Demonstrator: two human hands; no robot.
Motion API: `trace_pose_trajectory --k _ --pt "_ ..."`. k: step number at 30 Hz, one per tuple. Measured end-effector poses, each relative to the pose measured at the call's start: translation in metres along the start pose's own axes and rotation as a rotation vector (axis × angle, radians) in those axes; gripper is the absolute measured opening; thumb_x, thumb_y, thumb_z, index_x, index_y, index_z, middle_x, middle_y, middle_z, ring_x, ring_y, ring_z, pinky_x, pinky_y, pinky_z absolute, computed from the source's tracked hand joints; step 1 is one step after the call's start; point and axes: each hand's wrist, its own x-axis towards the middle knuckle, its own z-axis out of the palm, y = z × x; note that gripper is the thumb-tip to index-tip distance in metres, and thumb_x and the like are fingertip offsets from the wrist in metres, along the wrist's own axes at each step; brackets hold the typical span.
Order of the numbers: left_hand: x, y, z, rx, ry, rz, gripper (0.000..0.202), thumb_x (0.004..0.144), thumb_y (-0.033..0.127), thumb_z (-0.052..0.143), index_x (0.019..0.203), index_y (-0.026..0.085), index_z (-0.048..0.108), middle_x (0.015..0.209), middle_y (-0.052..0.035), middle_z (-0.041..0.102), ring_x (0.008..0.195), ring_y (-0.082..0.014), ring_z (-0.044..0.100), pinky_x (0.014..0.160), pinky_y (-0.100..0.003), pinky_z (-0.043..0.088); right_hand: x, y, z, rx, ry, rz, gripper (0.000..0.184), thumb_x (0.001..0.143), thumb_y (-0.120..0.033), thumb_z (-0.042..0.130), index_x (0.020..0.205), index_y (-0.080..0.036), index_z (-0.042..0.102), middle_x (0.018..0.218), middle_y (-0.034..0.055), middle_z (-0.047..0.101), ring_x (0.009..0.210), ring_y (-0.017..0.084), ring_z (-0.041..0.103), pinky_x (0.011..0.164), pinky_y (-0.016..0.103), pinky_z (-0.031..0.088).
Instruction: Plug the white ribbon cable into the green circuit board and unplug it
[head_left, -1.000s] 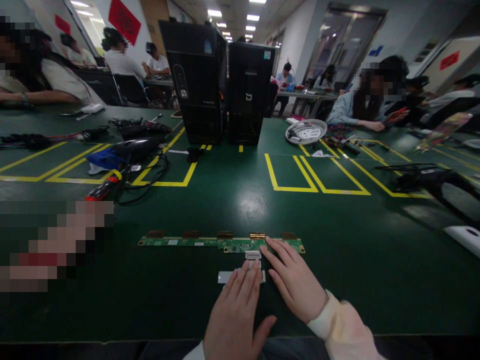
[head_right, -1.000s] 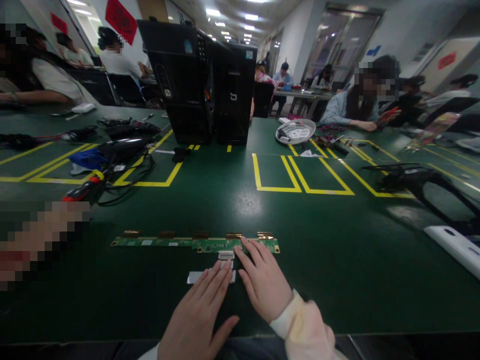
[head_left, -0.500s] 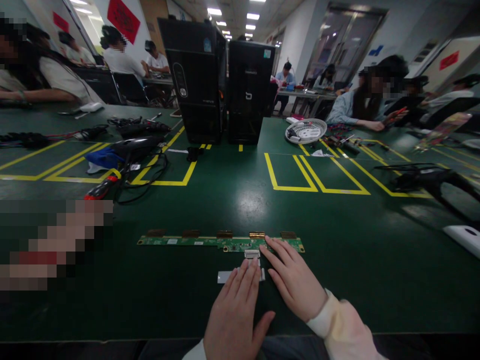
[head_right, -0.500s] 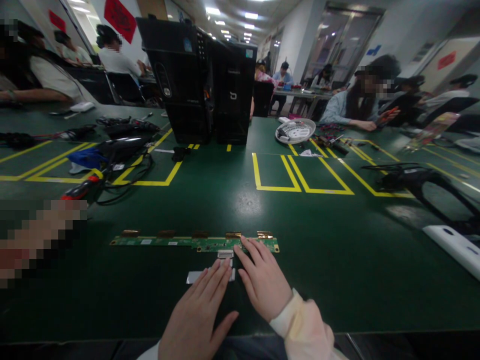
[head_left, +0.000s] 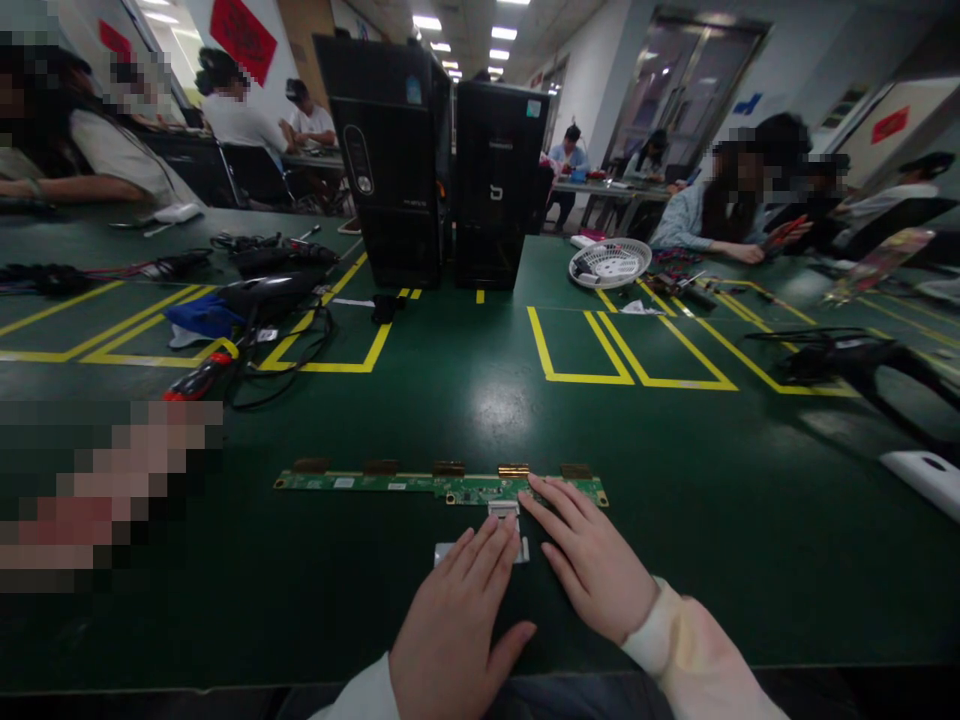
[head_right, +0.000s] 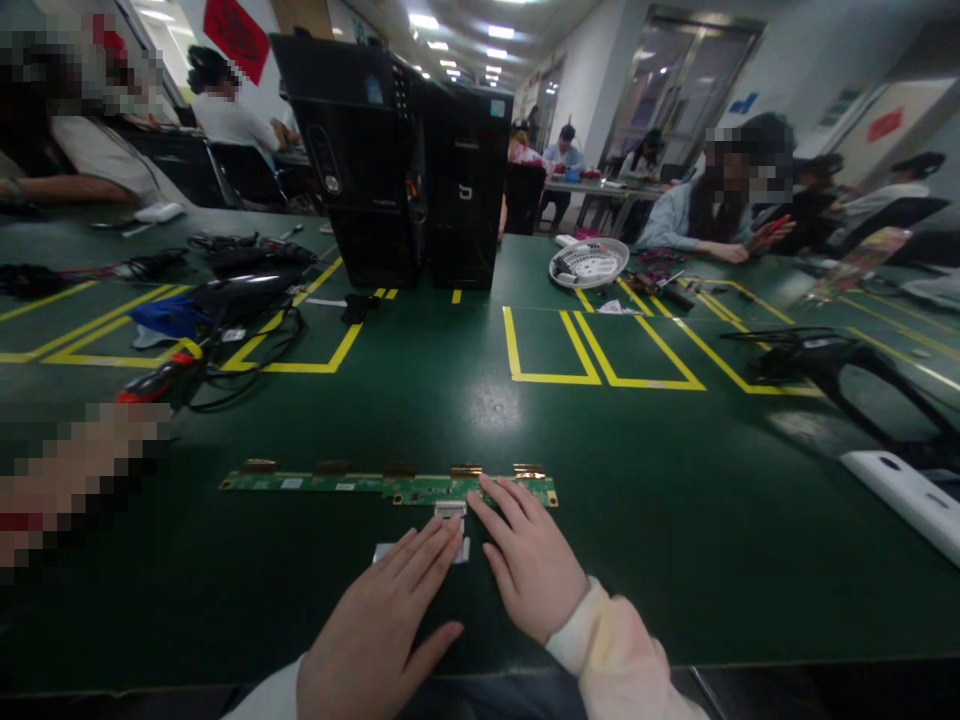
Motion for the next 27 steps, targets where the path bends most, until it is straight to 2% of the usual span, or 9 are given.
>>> trace_pose_trajectory --k 6,14,18,27 --pt "0.004 -0.014 -0.013 -0.055 -0.09 0.074 0.062 0.089 0.039 0.05 0.143 0.018 0.029 0.147 -0.0079 0.036 0.133 -0.0224 0.035 0.107 -0.04 0.033 0.0 0.004 -0.004 0.012 -0.042 -0.021 0.056 0.085 -0.016 0.043 0.141 -0.02 0.036 0.148 0.0061 0.03 0.134 0.023 0.029 0.108 0.047 0.034" --pt "0.011 -0.031 -0.025 -0.083 -0.092 0.201 0.062 0.087 0.035 0.053 0.142 0.02 0.03 0.147 -0.0058 0.037 0.133 -0.019 0.035 0.109 -0.035 0.029 -0.001 0.004 -0.004 -0.004 -0.05 -0.023 0.056 0.086 -0.018 0.043 0.142 -0.02 0.034 0.149 0.0062 0.03 0.135 0.022 0.028 0.109 0.046 0.033" --pt "0.014 -0.036 -0.031 -0.092 -0.143 0.22 0.059 0.088 0.036 0.052 0.141 0.02 0.032 0.147 -0.0052 0.037 0.133 -0.0183 0.034 0.109 -0.035 0.029 0.0 0.003 -0.004 -0.005 -0.054 -0.023 0.056 0.087 -0.018 0.043 0.142 -0.02 0.033 0.149 0.0059 0.028 0.135 0.022 0.027 0.109 0.045 0.032" --pt "0.02 -0.046 -0.029 -0.172 -0.18 0.268 0.061 0.09 0.037 0.049 0.144 0.021 0.026 0.147 -0.006 0.037 0.134 -0.02 0.032 0.11 -0.036 0.028 -0.001 0.006 -0.001 0.004 -0.039 -0.013 0.056 0.087 -0.02 0.044 0.142 -0.021 0.035 0.149 0.0055 0.03 0.134 0.022 0.028 0.109 0.045 0.033"
